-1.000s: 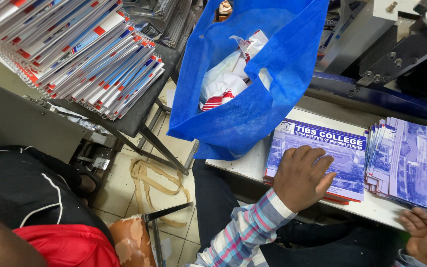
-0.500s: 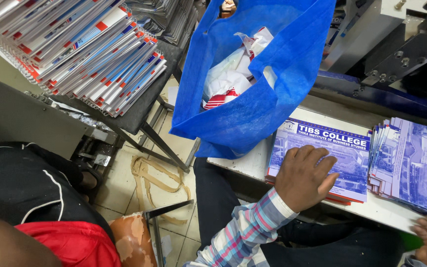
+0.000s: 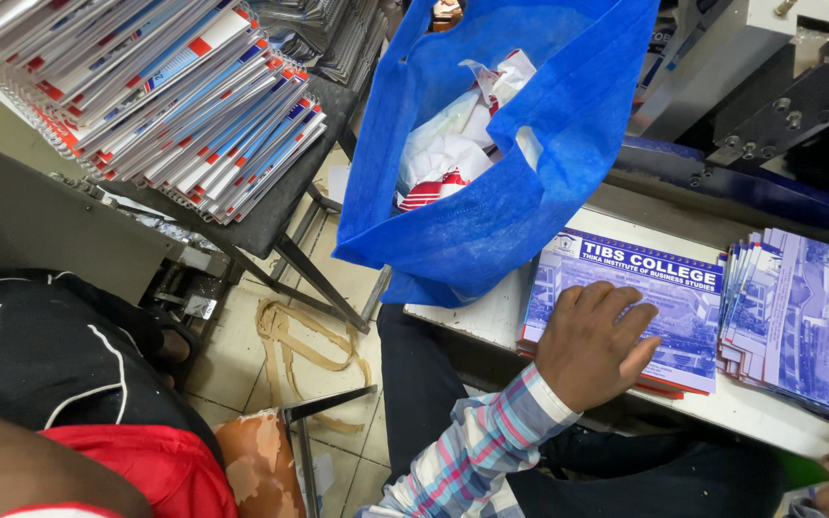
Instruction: The person sits on the floor and repeatedly picks up small stacks of blue-covered books from a pile on the table. They flip through the pages of each stack and then place them onto a growing pile on the right side of the table.
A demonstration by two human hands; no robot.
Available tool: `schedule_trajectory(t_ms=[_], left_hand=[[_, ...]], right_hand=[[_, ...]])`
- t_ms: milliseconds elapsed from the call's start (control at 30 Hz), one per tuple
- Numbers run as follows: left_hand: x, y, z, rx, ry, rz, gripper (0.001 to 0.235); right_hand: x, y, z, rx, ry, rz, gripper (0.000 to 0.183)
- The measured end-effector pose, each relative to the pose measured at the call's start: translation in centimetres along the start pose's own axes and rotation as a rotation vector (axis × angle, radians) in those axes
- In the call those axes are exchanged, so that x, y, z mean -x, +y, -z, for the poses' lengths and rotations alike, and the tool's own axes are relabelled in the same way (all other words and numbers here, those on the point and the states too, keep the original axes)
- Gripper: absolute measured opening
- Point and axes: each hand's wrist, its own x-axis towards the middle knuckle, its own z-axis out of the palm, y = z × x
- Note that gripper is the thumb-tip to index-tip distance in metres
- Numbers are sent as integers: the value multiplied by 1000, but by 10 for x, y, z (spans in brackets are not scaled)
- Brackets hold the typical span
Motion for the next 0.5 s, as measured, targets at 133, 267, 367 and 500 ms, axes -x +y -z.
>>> schedule_trajectory(t_ms=[133, 267, 367, 500], left_hand=[[1, 0, -1, 10, 5, -4, 35], [1, 0, -1, -1, 6, -1, 35], [0, 1, 1, 2, 8, -1, 36], [3, -1, -3, -3, -1, 0, 36]], right_hand=[[8, 14, -19, 589, 404, 150, 55], [-42, 46, -55, 984, 954, 142, 36], [-137, 130, -334, 1181, 1202, 279, 22], [-158, 159, -423, 1401, 1054, 355, 35]])
